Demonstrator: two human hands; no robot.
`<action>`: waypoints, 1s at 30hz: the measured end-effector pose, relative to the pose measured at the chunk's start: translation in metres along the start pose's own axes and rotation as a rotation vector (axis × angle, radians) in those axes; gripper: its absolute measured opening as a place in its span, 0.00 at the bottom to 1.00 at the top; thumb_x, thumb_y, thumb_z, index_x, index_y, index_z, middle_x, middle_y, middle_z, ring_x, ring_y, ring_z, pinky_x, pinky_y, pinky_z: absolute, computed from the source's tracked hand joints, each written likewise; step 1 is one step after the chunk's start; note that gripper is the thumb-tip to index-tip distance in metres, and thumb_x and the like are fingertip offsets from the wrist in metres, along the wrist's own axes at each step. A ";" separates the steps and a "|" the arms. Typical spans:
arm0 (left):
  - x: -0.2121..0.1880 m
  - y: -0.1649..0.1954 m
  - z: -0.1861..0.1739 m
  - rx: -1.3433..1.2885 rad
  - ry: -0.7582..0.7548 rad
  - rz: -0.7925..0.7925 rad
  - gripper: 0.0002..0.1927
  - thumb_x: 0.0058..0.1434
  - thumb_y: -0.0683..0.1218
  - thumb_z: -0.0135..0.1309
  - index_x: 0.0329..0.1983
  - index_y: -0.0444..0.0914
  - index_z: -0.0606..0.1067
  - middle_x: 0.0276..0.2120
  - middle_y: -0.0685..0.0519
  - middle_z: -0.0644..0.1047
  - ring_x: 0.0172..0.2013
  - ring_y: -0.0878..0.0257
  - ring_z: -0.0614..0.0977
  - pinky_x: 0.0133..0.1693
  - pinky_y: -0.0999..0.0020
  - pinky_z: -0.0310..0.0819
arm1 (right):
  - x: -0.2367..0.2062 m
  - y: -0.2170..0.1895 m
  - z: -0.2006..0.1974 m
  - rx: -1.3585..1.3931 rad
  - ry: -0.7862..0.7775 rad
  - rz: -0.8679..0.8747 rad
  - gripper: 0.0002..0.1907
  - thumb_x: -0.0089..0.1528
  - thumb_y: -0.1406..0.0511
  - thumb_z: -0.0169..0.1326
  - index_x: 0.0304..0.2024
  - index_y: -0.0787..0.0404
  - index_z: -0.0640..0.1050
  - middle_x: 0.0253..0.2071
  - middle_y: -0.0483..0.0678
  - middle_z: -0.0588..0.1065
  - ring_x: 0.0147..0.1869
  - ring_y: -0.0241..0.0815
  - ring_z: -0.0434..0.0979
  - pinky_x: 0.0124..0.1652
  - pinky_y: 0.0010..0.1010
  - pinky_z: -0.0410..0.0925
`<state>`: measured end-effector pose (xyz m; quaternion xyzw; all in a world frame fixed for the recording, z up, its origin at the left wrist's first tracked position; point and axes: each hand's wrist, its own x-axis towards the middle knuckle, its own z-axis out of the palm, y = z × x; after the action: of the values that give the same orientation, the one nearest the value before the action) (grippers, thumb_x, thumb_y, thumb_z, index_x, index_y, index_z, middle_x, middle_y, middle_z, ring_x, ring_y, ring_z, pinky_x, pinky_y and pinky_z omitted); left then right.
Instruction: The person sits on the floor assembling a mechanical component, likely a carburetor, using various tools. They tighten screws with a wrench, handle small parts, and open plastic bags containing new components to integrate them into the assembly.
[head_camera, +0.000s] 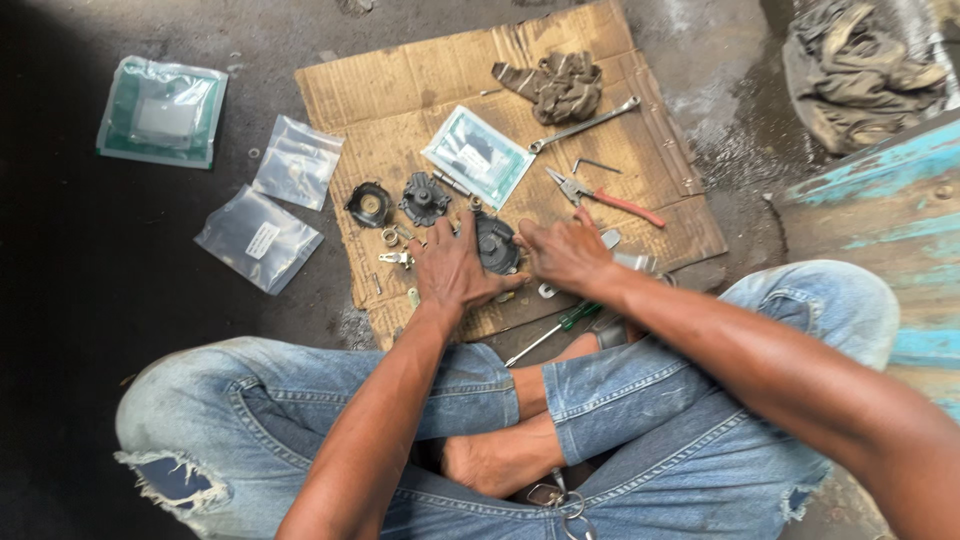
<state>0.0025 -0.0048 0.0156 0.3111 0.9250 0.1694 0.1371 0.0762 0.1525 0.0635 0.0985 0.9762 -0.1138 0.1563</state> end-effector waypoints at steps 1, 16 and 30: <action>0.001 0.001 -0.001 0.000 -0.015 -0.010 0.63 0.33 0.81 0.63 0.64 0.39 0.63 0.47 0.43 0.70 0.51 0.49 0.73 0.49 0.45 0.62 | -0.002 -0.004 0.002 0.071 0.034 0.033 0.15 0.71 0.55 0.39 0.43 0.59 0.71 0.23 0.63 0.76 0.29 0.66 0.78 0.55 0.67 0.55; -0.002 -0.011 -0.002 -0.015 -0.047 0.059 0.68 0.35 0.78 0.65 0.70 0.32 0.58 0.59 0.37 0.70 0.60 0.43 0.71 0.57 0.37 0.58 | 0.002 0.039 -0.054 -0.050 0.001 0.256 0.19 0.65 0.52 0.51 0.48 0.57 0.81 0.44 0.58 0.80 0.50 0.60 0.80 0.51 0.52 0.70; 0.000 -0.012 0.000 -0.037 -0.099 0.047 0.67 0.36 0.76 0.67 0.70 0.33 0.58 0.61 0.37 0.69 0.61 0.43 0.70 0.58 0.35 0.57 | 0.005 0.020 -0.021 -0.475 -0.052 -0.119 0.07 0.60 0.63 0.56 0.34 0.59 0.81 0.42 0.53 0.77 0.47 0.50 0.78 0.51 0.50 0.66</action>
<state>-0.0040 -0.0139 0.0107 0.3383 0.9062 0.1739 0.1844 0.0704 0.1778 0.0777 -0.0015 0.9753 0.1072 0.1932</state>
